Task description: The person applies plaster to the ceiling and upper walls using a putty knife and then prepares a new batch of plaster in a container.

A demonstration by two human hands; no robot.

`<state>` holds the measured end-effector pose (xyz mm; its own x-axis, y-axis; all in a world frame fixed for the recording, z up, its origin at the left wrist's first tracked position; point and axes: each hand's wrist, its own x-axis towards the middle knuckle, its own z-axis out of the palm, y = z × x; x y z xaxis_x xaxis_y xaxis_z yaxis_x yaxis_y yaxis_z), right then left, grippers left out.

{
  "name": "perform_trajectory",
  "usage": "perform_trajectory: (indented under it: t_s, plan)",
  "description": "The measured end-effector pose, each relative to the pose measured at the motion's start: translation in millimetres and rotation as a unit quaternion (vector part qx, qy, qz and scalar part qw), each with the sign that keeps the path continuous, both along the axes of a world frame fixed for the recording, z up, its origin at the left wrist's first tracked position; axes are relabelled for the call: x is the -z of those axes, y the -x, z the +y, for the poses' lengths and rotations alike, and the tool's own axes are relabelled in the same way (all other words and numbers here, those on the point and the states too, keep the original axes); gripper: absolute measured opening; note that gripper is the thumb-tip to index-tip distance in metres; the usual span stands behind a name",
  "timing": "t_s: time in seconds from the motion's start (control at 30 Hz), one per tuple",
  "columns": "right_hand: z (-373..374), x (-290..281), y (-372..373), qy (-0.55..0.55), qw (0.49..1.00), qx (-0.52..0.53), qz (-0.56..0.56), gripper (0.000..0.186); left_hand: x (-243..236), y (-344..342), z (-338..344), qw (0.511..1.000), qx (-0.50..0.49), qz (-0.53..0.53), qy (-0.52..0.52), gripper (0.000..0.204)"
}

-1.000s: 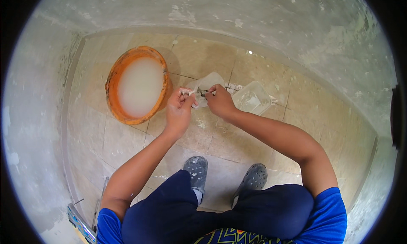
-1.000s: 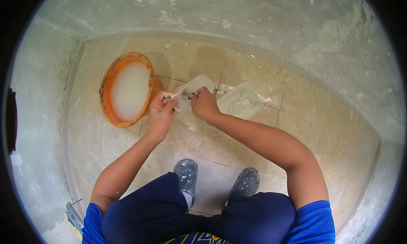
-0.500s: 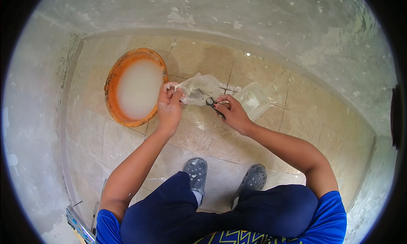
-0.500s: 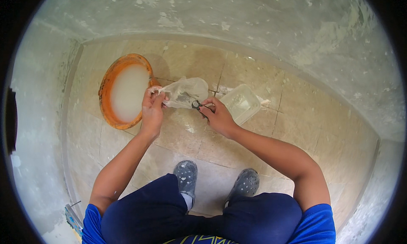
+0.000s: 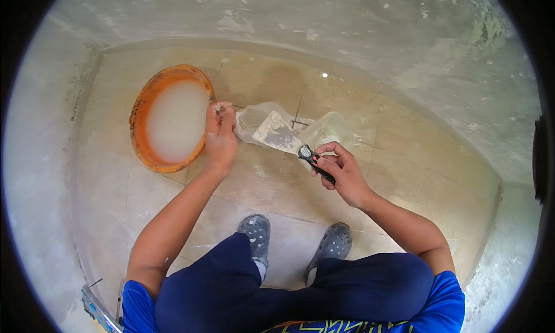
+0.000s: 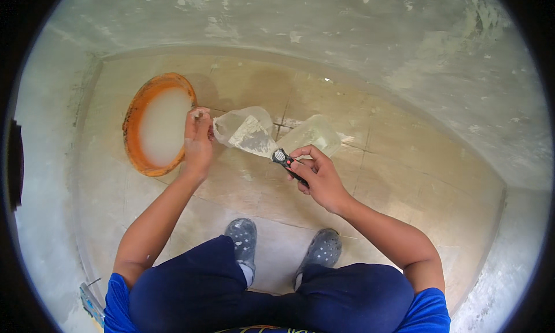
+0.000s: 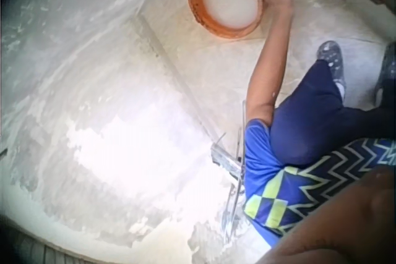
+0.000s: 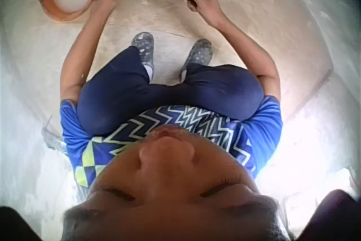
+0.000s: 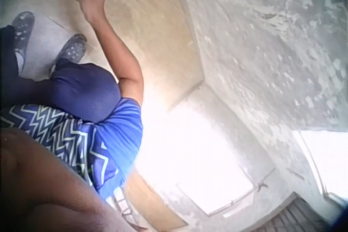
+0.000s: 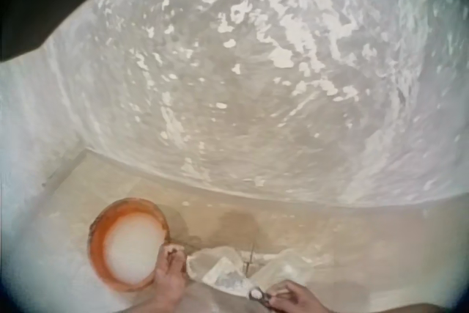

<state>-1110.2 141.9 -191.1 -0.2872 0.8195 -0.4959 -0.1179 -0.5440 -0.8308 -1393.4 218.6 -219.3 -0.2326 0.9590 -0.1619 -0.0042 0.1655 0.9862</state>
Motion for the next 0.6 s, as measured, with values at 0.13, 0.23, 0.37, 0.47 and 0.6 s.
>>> perform_trajectory:
  t_s: [0.13, 0.23, 0.37, 0.47, 0.6]
  plan:
    - [-12.7, -8.0, -33.7, -0.010, 0.999, 0.043, -0.009, 0.020, 14.4, -0.8, 12.3, 0.993, -0.017, 0.011, -0.113, 0.011]
    - [-20.9, 1.5, -68.2, -0.044, 0.991, 0.127, -0.014, 0.020, 14.7, -3.7, 21.5, 0.985, 0.034, 0.060, -0.158, 0.010]
    - [-42.8, 26.8, -91.7, -0.015, 0.984, 0.148, -0.102, 0.019, 3.1, -29.2, 13.6, 0.979, 0.086, 0.058, -0.173, 0.012]
    - [-57.5, 42.1, -89.7, 0.054, 0.980, 0.150, -0.121, 0.017, -5.4, -37.8, 8.6, 0.966, 0.172, 0.108, -0.159, 0.018]
    - [-63.8, 57.2, -89.3, 0.060, 0.977, 0.152, -0.134, 0.018, -3.1, -39.8, 6.8, 0.909, 0.259, 0.221, -0.241, 0.028]
